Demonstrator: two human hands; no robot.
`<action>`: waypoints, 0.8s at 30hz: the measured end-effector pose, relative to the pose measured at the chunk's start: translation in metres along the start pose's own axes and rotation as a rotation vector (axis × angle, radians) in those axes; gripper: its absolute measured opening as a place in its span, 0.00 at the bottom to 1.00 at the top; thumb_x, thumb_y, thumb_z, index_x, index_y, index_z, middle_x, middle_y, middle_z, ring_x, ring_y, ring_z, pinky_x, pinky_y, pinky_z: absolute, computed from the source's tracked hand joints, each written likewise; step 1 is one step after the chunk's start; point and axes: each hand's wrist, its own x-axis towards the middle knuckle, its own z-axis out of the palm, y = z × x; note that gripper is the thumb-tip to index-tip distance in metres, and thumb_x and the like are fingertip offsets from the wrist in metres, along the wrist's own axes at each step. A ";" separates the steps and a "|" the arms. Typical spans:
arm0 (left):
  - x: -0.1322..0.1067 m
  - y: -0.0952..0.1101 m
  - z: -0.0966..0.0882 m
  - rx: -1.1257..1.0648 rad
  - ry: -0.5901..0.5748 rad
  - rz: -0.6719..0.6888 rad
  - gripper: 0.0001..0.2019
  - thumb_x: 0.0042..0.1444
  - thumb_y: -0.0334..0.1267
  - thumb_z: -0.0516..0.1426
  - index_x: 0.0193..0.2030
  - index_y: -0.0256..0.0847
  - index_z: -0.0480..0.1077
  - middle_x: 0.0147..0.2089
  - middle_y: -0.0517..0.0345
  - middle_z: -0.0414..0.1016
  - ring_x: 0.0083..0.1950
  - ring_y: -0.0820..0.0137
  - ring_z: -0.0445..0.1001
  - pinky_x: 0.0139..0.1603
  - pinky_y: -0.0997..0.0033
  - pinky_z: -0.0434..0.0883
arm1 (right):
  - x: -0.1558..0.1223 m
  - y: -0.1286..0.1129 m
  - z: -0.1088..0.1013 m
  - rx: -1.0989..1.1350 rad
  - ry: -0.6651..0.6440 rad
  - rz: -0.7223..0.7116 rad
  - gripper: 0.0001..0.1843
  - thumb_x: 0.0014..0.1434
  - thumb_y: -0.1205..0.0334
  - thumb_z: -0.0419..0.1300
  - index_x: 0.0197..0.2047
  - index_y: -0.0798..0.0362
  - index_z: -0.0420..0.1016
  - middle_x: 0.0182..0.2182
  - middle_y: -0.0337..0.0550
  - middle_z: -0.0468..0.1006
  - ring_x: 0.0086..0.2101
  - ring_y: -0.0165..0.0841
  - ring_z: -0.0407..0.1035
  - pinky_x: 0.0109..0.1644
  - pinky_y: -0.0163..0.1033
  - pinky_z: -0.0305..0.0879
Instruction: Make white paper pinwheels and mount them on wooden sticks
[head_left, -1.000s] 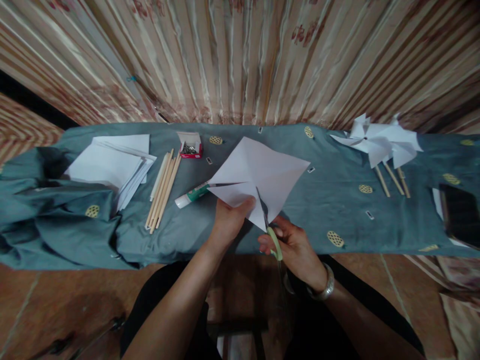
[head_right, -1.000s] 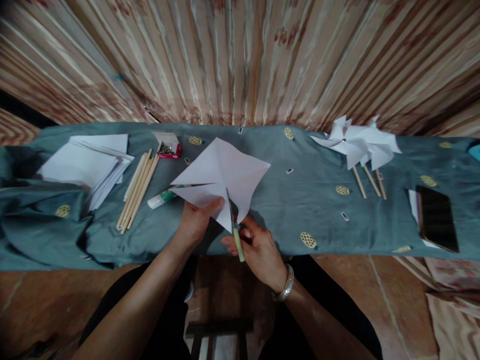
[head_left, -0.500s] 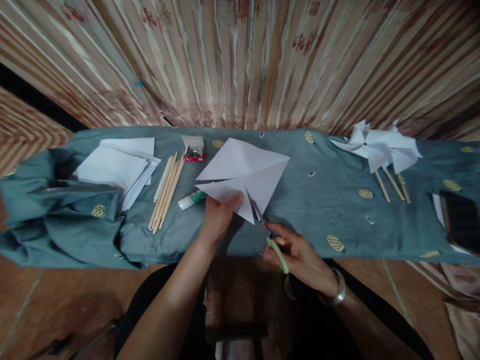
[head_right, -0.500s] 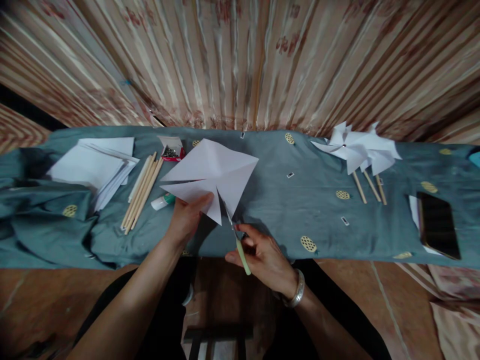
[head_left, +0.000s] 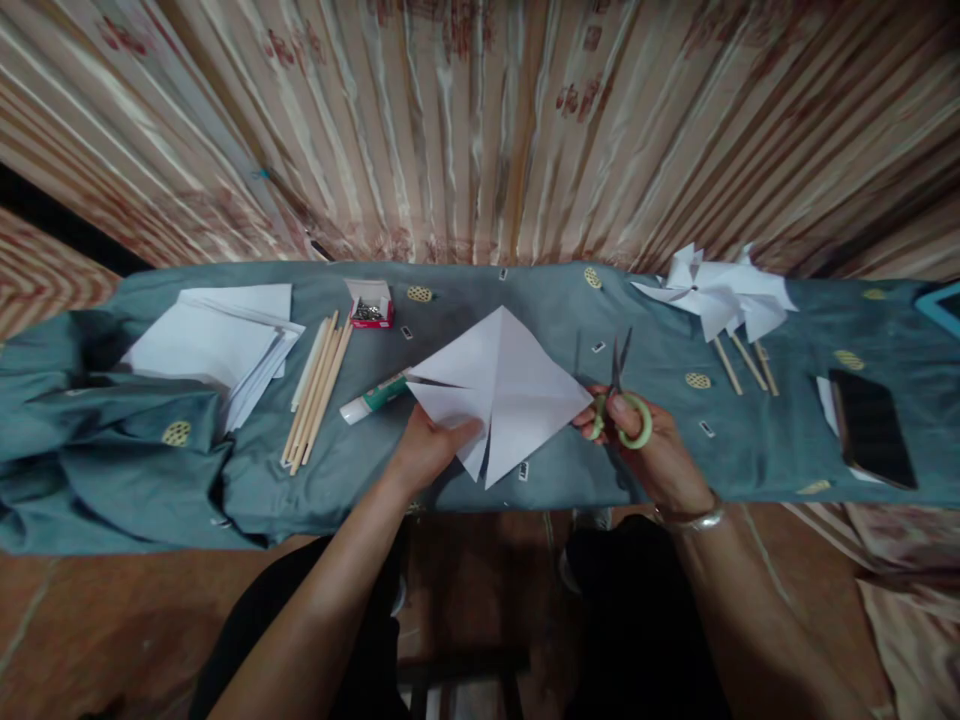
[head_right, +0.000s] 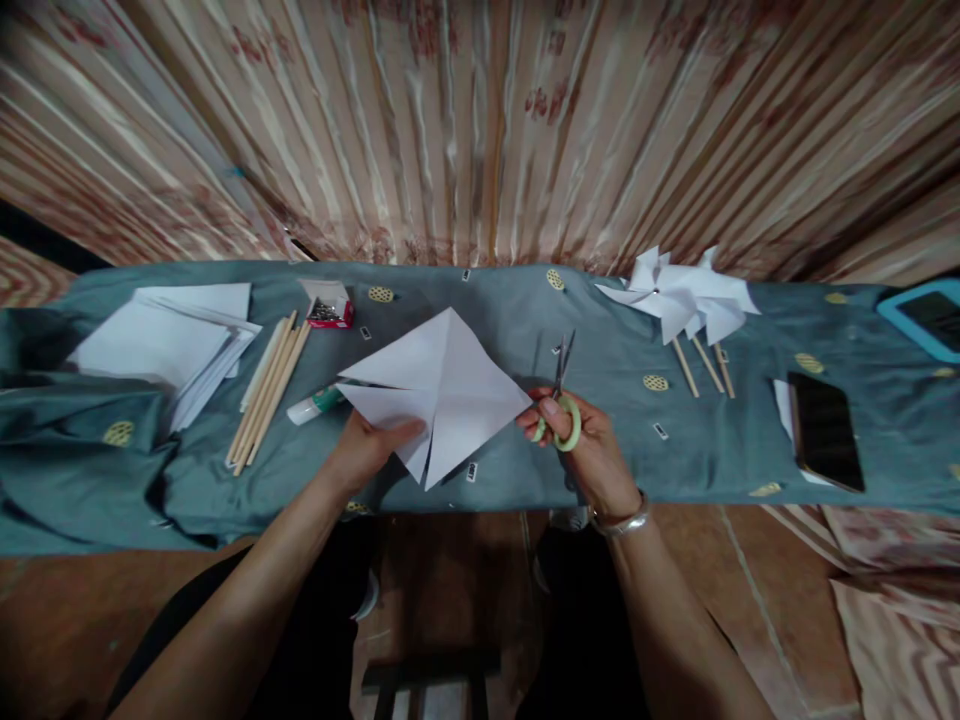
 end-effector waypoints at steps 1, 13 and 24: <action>-0.002 -0.001 0.002 0.027 -0.029 -0.005 0.15 0.33 0.34 0.67 0.33 0.39 0.77 0.37 0.52 0.82 0.38 0.61 0.77 0.43 0.62 0.73 | 0.004 0.000 0.001 0.010 -0.008 0.003 0.25 0.49 0.38 0.66 0.40 0.50 0.77 0.26 0.37 0.75 0.26 0.30 0.66 0.31 0.35 0.63; -0.003 0.015 0.000 -0.245 -0.163 -0.114 0.19 0.36 0.47 0.70 0.32 0.35 0.78 0.30 0.55 0.80 0.28 0.67 0.75 0.31 0.70 0.69 | 0.014 0.007 0.023 0.085 -0.074 0.096 0.17 0.38 0.55 0.74 0.30 0.53 0.77 0.23 0.32 0.74 0.24 0.25 0.62 0.29 0.32 0.59; -0.012 -0.004 0.035 -0.466 -0.119 -0.164 0.18 0.36 0.38 0.71 0.35 0.35 0.77 0.38 0.52 0.81 0.40 0.64 0.77 0.45 0.64 0.73 | 0.020 0.012 0.063 0.320 0.146 -0.037 0.18 0.36 0.56 0.75 0.30 0.51 0.75 0.24 0.31 0.75 0.24 0.26 0.63 0.31 0.34 0.63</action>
